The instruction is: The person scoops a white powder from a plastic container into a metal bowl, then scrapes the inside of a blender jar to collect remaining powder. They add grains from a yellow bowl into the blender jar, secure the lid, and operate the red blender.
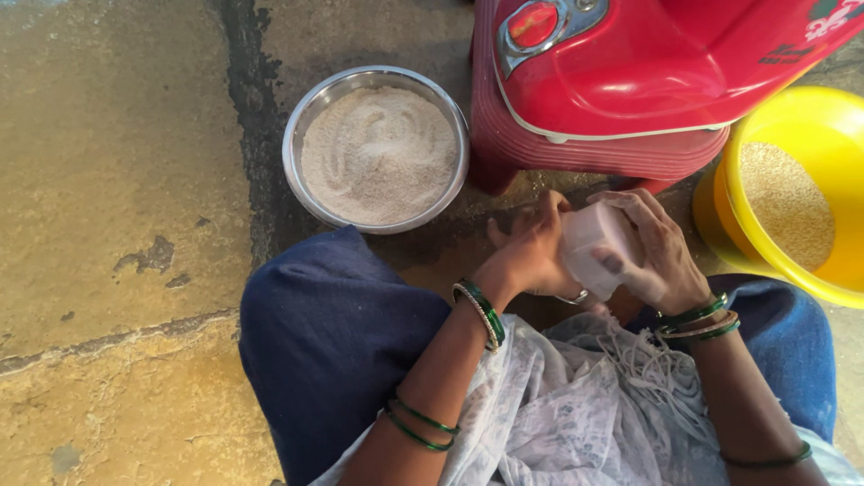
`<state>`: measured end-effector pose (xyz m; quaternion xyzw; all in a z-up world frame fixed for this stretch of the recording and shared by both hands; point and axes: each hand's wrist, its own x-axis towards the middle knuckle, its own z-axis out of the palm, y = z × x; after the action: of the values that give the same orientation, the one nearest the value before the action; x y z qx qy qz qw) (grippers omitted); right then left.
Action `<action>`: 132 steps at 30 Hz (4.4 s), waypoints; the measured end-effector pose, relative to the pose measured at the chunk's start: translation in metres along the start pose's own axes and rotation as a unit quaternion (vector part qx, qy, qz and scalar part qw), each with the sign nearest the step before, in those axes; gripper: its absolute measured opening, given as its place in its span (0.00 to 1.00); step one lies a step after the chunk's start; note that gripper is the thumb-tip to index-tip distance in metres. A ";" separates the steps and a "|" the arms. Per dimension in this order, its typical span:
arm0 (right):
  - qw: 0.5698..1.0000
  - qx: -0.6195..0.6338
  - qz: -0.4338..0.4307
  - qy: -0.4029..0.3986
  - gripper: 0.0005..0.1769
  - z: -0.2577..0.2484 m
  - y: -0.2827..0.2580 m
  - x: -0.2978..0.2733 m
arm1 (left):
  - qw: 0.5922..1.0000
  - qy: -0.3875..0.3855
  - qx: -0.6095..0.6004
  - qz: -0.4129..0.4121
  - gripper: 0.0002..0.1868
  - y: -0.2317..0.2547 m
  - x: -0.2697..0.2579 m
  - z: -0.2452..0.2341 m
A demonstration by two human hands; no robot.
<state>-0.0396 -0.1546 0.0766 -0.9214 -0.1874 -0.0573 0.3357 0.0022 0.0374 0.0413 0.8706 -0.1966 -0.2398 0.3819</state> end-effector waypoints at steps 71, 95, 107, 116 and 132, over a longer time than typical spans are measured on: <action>0.947 -0.220 0.217 0.089 0.32 0.052 -0.032 0.038 | 0.988 -0.108 0.051 -0.094 0.40 -0.027 0.021 -0.013; 0.937 -0.216 0.252 0.106 0.34 0.056 -0.038 0.041 | 0.989 -0.093 0.076 -0.084 0.38 -0.022 0.016 -0.014; 0.938 -0.216 0.247 0.112 0.38 0.058 -0.034 0.041 | 0.992 -0.024 0.120 -0.044 0.23 -0.032 0.034 0.017; 0.938 -0.210 0.250 0.113 0.37 0.056 -0.025 0.039 | 0.983 0.053 0.160 -0.079 0.22 -0.010 0.014 0.027; 0.952 -0.209 0.208 0.079 0.22 0.054 0.010 0.037 | 0.980 -0.113 0.132 -0.092 0.28 -0.017 0.008 0.009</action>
<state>-0.0032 -0.1159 0.0381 -0.9820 0.0515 -0.0969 0.1539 0.0060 0.0392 0.0208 0.8951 -0.1874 -0.3428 0.2150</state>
